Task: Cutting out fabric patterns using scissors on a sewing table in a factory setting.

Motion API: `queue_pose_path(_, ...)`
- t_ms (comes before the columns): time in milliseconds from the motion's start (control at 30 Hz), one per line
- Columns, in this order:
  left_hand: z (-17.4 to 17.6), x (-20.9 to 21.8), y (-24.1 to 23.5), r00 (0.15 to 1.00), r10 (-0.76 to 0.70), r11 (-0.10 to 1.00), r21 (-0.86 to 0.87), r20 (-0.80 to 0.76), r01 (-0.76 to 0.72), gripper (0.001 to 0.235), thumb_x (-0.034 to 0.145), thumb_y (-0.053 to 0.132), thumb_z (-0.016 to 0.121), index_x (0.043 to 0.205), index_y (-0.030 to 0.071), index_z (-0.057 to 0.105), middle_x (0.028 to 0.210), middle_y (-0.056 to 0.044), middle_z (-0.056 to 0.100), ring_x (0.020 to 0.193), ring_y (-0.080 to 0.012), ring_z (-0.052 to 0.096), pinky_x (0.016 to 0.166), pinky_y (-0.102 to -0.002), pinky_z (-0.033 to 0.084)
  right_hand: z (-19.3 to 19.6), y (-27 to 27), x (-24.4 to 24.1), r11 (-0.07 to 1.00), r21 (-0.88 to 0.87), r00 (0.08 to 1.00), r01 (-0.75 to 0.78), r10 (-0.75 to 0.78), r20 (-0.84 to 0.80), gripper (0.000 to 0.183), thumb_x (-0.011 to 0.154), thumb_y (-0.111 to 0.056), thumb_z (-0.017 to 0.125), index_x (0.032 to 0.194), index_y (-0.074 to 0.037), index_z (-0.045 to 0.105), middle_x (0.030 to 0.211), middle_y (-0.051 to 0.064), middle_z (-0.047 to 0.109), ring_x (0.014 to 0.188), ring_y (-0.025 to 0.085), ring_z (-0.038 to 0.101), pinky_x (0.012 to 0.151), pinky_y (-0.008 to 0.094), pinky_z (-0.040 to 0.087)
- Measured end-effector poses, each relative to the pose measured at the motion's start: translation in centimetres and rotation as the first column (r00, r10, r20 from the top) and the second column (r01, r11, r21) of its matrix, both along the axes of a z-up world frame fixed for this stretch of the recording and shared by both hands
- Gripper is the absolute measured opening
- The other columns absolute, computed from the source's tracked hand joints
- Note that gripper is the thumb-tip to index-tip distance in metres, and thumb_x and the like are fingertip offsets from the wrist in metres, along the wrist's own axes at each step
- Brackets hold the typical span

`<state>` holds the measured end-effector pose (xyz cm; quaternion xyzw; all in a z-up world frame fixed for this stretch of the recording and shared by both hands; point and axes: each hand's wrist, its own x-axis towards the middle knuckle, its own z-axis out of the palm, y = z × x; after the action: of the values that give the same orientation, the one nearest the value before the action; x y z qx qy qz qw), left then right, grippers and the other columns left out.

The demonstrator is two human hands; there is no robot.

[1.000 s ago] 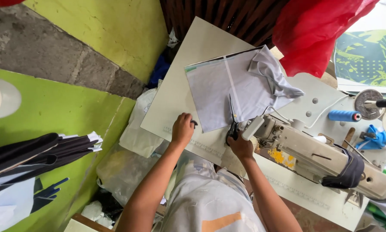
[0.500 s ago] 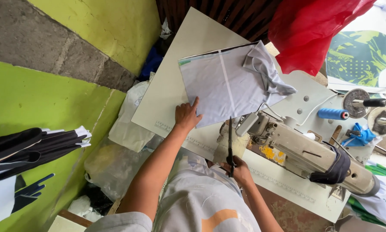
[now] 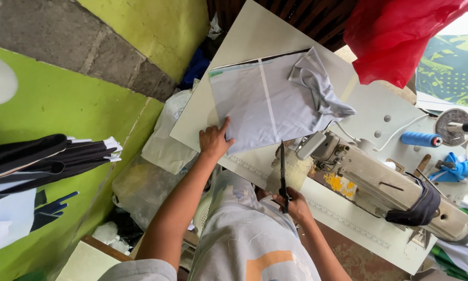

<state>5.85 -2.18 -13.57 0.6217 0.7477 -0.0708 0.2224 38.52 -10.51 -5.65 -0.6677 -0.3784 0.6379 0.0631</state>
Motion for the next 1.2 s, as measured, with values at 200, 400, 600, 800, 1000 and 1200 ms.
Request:
queue_pose_path(200,1.2,-1.3,-1.6,1.000,0.029,1.000,0.007,-0.011,-0.029,0.080,0.089,0.058,0.065,0.158,0.029,0.038,0.097,-0.012,0.071,0.096,-0.0309,0.069,0.084,-0.050,0.047,0.4,-0.9,0.0,0.999,0.003,0.998,-0.052,0.052,-0.021,0.046,0.072,-0.034,0.095,0.083,0.002,0.067,0.059,0.018,0.061,0.055,0.029,0.071,0.059,0.036,0.054)
queue_pose_path(400,0.9,6.2,0.5,0.883,0.143,0.974,0.093,0.447,-0.205,0.060,0.093,0.032,0.056,0.150,0.015,0.047,0.108,-0.020,0.068,0.107,-0.0403,0.066,0.086,-0.056,0.053,-2.1,-3.8,3.5,0.998,0.023,0.999,-0.053,0.053,-0.007,0.046,0.085,-0.042,0.083,0.077,0.000,0.066,0.051,0.017,0.064,0.051,0.026,0.071,0.053,0.033,0.053)
queue_pose_path(600,-0.4,15.2,4.2,0.557,0.176,0.963,-0.023,0.811,-0.270,0.060,0.091,0.002,0.055,0.149,0.006,0.039,0.125,-0.027,0.055,0.115,-0.0412,0.054,0.093,-0.050,0.049,2.2,-4.3,3.5,0.974,-0.086,0.966,-0.210,0.220,0.136,0.052,0.086,-0.057,0.067,0.078,-0.009,0.049,0.065,0.008,0.059,0.057,0.021,0.069,0.058,0.031,0.046)
queue_pose_path(800,2.8,14.6,3.3,0.816,-0.003,0.998,0.053,0.577,-0.034,0.075,0.097,0.027,0.051,0.163,0.027,0.015,0.169,-0.018,0.019,0.141,-0.0455,0.036,0.104,-0.067,0.033,0.5,-5.5,4.1,0.970,-0.077,0.968,-0.229,0.235,0.083,0.057,0.081,-0.062,0.069,0.076,-0.008,0.051,0.067,0.004,0.046,0.059,0.017,0.055,0.056,0.031,0.041)
queue_pose_path(1000,2.1,5.3,-4.3,0.813,0.332,0.845,0.233,0.478,-0.482,0.049,0.095,0.007,0.061,0.143,0.017,0.057,0.132,-0.010,0.060,0.115,-0.0303,0.053,0.091,-0.043,0.046,-1.5,-5.0,1.8,0.882,-0.039,0.877,-0.470,0.472,0.086,0.062,0.079,-0.073,0.060,0.077,-0.011,0.052,0.072,0.001,0.047,0.070,0.015,0.045,0.065,0.033,0.035)
queue_pose_path(1200,-1.2,0.5,-10.1,0.934,0.270,0.881,0.331,0.234,-0.338,0.049,0.100,0.022,0.063,0.148,0.022,0.052,0.122,-0.009,0.049,0.109,-0.0301,0.055,0.087,-0.048,0.050,-7.5,-4.9,-0.3,0.913,0.083,0.899,-0.399,0.408,-0.157,0.043,0.091,-0.042,0.074,0.073,-0.003,0.065,0.051,0.016,0.066,0.054,0.027,0.072,0.059,0.035,0.055)
